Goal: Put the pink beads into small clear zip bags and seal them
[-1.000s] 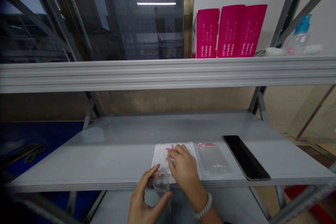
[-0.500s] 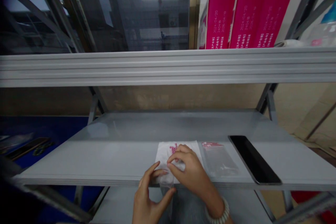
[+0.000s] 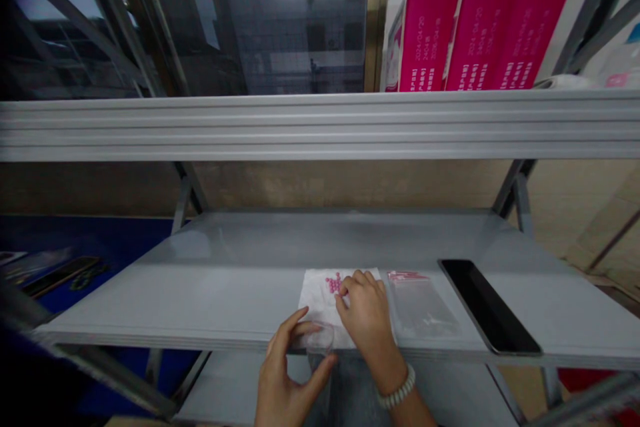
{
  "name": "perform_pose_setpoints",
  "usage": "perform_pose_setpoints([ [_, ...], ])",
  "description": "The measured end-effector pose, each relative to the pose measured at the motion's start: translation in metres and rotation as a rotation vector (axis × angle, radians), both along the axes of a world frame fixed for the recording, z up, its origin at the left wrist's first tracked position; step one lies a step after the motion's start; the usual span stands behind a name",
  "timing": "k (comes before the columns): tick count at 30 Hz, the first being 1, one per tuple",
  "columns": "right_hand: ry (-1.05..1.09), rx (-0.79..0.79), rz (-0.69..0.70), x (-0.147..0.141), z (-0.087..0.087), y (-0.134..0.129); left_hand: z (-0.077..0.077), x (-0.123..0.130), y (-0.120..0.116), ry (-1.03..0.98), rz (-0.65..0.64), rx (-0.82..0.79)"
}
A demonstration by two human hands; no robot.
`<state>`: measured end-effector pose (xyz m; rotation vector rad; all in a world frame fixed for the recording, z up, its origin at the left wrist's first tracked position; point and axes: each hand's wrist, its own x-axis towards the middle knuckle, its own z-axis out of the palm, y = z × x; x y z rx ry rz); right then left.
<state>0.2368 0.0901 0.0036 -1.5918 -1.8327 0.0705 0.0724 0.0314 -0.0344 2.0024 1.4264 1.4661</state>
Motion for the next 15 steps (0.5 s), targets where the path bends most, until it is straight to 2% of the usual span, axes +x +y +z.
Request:
perform_pose_setpoints([
  [6, 0.053, 0.021, 0.043, 0.003, 0.005, -0.004, 0.003, 0.002, -0.001, 0.001, 0.014, 0.007],
  [12, 0.296, -0.033, 0.301, 0.007, 0.031, -0.029, 0.007, 0.005, -0.001, -0.026, 0.034, 0.017],
  [15, 0.28, -0.005, 0.22, 0.017, 0.029, -0.028, 0.008, 0.007, -0.001, -0.034, 0.042, 0.037],
])
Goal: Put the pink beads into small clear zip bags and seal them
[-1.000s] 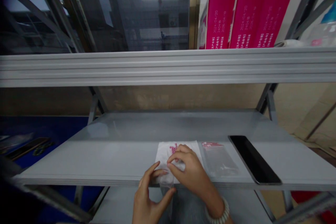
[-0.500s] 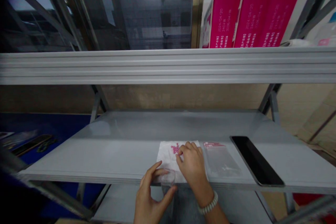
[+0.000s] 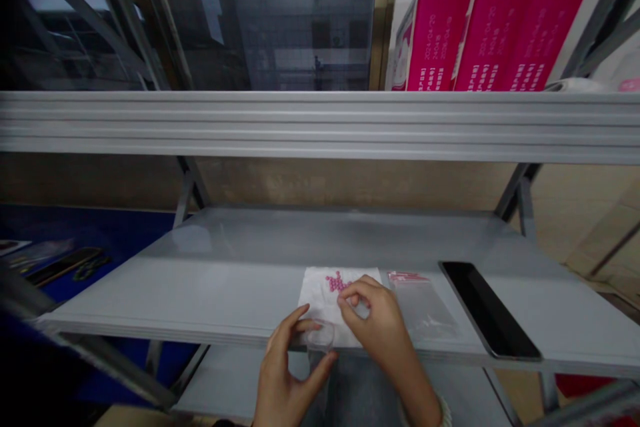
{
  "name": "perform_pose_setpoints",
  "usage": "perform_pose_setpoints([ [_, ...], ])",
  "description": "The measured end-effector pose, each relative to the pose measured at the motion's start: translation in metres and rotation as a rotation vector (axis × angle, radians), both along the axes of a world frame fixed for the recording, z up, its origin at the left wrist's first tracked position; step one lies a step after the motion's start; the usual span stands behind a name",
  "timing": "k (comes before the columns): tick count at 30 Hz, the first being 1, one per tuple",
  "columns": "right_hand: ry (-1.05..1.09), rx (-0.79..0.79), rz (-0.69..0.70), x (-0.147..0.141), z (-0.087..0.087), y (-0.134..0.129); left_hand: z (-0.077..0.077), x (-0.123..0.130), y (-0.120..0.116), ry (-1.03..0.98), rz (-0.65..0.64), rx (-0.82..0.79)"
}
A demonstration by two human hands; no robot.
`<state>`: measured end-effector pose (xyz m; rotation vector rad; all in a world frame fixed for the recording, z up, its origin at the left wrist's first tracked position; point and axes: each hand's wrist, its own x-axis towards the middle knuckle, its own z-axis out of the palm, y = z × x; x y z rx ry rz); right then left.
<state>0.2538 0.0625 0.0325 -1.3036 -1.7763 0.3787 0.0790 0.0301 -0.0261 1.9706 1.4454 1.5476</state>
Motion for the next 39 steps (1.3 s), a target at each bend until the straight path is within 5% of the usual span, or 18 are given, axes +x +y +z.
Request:
perform_pose_setpoints([
  [6, -0.301, 0.038, -0.196, 0.013, -0.024, 0.017, -0.002, 0.001, 0.001, 0.042, 0.002, 0.049],
  [21, -0.311, 0.026, -0.174, 0.006, -0.03, 0.022, -0.003, -0.001, 0.001, 0.065, -0.005, 0.052],
  [29, 0.098, -0.051, 0.181, -0.008, -0.002, -0.004, -0.003, -0.001, 0.002, 0.041, -0.003, 0.044],
  [35, -0.114, 0.027, -0.141, 0.011, -0.027, 0.009, -0.002, 0.0, 0.002, 0.046, -0.009, 0.042],
  [39, -0.215, 0.048, -0.18, 0.014, -0.04, 0.018, -0.003, 0.0, 0.002, 0.052, 0.001, 0.055],
])
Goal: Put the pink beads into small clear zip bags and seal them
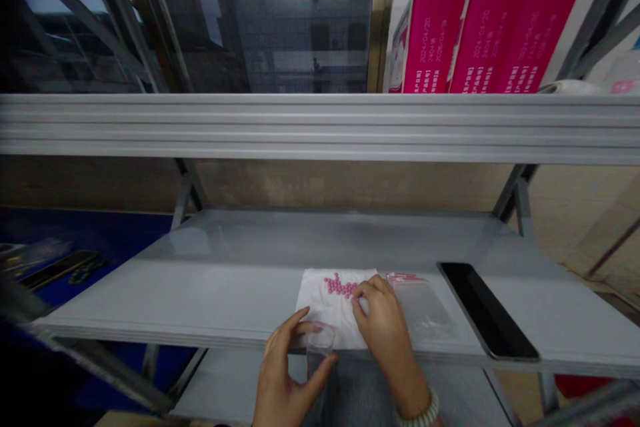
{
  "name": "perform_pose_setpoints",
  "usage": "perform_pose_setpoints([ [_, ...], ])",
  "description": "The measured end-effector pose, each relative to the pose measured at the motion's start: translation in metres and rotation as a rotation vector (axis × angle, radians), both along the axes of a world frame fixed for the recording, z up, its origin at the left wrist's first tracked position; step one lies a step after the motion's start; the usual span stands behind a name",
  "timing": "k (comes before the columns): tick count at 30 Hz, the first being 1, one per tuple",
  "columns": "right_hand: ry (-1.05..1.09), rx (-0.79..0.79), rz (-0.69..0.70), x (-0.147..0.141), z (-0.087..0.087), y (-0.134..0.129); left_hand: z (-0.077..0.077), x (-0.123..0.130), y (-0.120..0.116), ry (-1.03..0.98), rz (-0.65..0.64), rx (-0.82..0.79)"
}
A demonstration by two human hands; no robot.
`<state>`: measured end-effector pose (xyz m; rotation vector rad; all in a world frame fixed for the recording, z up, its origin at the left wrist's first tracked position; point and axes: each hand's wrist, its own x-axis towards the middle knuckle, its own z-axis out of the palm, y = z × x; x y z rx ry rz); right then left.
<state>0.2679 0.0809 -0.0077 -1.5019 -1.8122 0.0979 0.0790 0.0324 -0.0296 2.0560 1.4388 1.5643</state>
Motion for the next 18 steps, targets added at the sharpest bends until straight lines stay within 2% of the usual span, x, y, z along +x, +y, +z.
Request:
perform_pose_setpoints([
  [4, 0.002, -0.005, 0.008, -0.004, -0.001, 0.004, -0.001, -0.001, 0.001, 0.01, -0.008, -0.01],
  [7, 0.038, -0.006, 0.036, -0.008, 0.007, 0.0, 0.0, -0.001, 0.001, 0.011, -0.006, -0.017],
  [12, 0.277, -0.075, 0.279, -0.024, 0.034, -0.029, 0.003, 0.0, -0.002, 0.003, 0.018, 0.01],
  [15, 0.355, -0.084, 0.244, -0.039, 0.04, -0.05, 0.006, 0.001, -0.005, -0.021, 0.009, -0.006],
  [18, 0.415, -0.101, 0.191, -0.05, 0.036, -0.063, 0.008, 0.001, -0.01, -0.085, -0.004, -0.065],
])
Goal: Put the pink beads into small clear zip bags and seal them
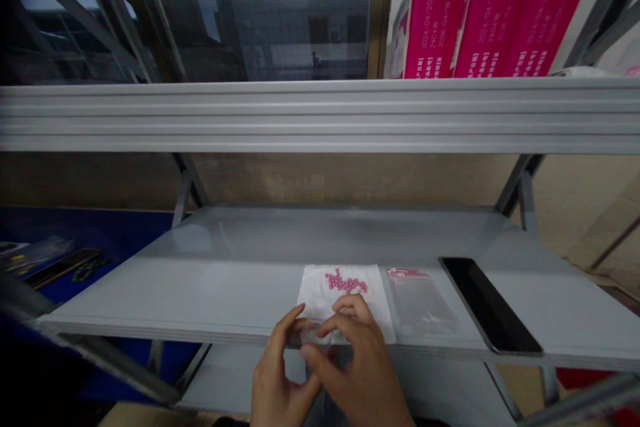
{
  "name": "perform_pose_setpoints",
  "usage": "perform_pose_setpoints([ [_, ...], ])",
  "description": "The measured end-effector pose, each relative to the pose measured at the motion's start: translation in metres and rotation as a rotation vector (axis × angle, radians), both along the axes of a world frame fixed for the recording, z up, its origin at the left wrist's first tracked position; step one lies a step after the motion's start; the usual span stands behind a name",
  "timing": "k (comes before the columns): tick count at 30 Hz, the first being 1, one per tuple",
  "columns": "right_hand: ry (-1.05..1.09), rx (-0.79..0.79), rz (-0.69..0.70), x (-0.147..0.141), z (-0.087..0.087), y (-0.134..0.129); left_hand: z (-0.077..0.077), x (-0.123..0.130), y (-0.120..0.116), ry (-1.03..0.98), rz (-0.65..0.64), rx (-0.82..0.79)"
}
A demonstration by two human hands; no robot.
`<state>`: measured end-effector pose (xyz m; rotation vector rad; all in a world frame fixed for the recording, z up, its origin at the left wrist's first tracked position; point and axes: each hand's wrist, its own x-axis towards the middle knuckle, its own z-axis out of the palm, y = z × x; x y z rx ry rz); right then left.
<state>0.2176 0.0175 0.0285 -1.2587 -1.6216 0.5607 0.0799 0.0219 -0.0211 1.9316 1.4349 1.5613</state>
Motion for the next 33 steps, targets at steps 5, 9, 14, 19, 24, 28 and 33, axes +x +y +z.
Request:
perform_pose_setpoints([
  [5, 0.147, -0.053, 0.086, -0.004, -0.002, -0.004, 0.007, -0.005, -0.008, -0.067, -0.035, -0.02],
  [9, 0.319, -0.136, 0.137, -0.002, 0.003, -0.003, 0.014, -0.015, -0.012, -0.304, -0.253, -0.21],
  [14, 0.414, -0.091, 0.085, -0.004, 0.006, -0.005, 0.027, -0.024, -0.013, -0.466, -0.294, -0.379],
  [19, 0.395, -0.042, 0.104, -0.006, 0.012, -0.009, 0.035, -0.024, -0.014, -0.443, -0.23, -0.321],
  [24, 0.348, -0.051, 0.119, -0.005, 0.015, -0.01, 0.037, -0.023, -0.017, -0.354, -0.201, -0.206],
  [28, 0.328, -0.051, 0.15, -0.004, 0.013, -0.012, 0.039, -0.024, -0.019, -0.341, -0.2, -0.154],
  [33, 0.289, -0.109, 0.215, -0.006, 0.007, -0.012, 0.041, -0.027, -0.021, -0.354, -0.261, -0.169],
])
